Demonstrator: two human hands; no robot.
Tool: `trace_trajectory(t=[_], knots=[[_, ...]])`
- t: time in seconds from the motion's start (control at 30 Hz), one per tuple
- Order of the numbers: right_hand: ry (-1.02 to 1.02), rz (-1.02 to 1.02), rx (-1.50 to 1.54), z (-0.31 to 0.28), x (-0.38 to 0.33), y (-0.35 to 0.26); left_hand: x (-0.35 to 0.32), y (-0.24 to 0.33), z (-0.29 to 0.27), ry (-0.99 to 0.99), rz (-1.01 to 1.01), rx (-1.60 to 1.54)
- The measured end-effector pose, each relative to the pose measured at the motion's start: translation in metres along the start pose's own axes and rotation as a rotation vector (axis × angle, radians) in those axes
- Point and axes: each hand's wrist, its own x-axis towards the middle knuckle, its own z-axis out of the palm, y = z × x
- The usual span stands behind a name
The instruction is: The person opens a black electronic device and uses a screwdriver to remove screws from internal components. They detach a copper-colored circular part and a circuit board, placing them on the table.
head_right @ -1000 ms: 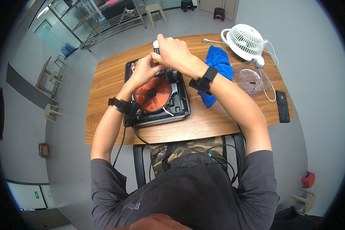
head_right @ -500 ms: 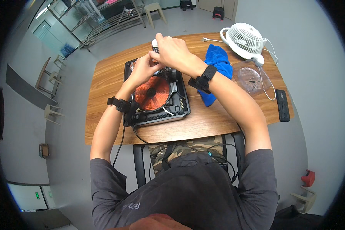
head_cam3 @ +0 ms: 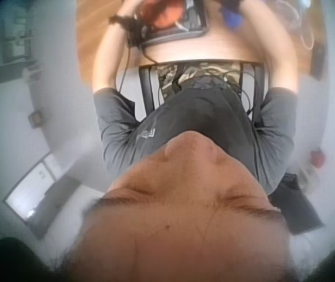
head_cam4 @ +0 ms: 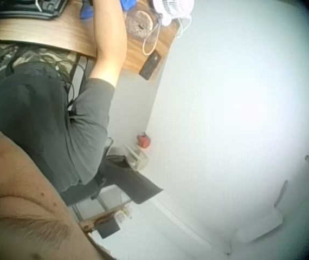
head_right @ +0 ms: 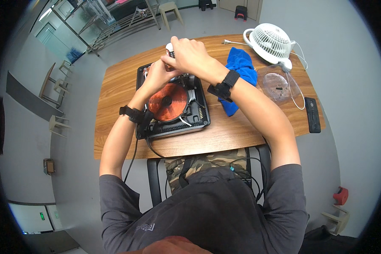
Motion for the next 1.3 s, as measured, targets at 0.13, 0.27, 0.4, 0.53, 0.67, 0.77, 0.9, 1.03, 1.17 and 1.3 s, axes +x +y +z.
trace_trajectory(t=[0.13,0.27,0.4,0.53,0.67,0.77,0.9,1.03,1.17,1.3], knots=[[-0.068,0.067,-0.042,-0.012,0.005,-0.004,0.003,0.005,0.006,-0.001,-0.05,0.047],[0.01,0.023,-0.022,-0.003,0.002,0.006,0.0,0.006,0.006,0.047,0.086,-0.058],[0.002,0.006,0.062,-0.003,-0.001,0.011,0.0,0.008,-0.001,-0.039,-0.013,-0.009],[-0.051,0.061,0.14,-0.009,-0.001,0.0,-0.001,0.004,0.001,0.038,0.033,0.053],[-0.076,0.093,0.185,0.003,0.008,0.015,0.004,-0.005,0.013,0.149,0.213,0.042],[-0.027,-0.044,0.263,0.003,0.005,0.016,0.005,-0.012,0.008,0.014,0.097,-0.044],[0.023,-0.046,0.29,0.008,0.005,0.016,0.003,-0.005,0.005,-0.025,0.018,-0.076],[-0.029,0.033,0.375,0.005,0.004,0.014,0.002,0.0,0.004,0.005,0.012,0.006],[0.065,0.001,0.276,0.012,-0.001,0.019,0.004,0.006,0.008,0.012,0.001,-0.051],[-0.092,0.078,0.274,0.001,0.0,0.008,0.0,0.0,0.004,-0.037,0.003,-0.058]])
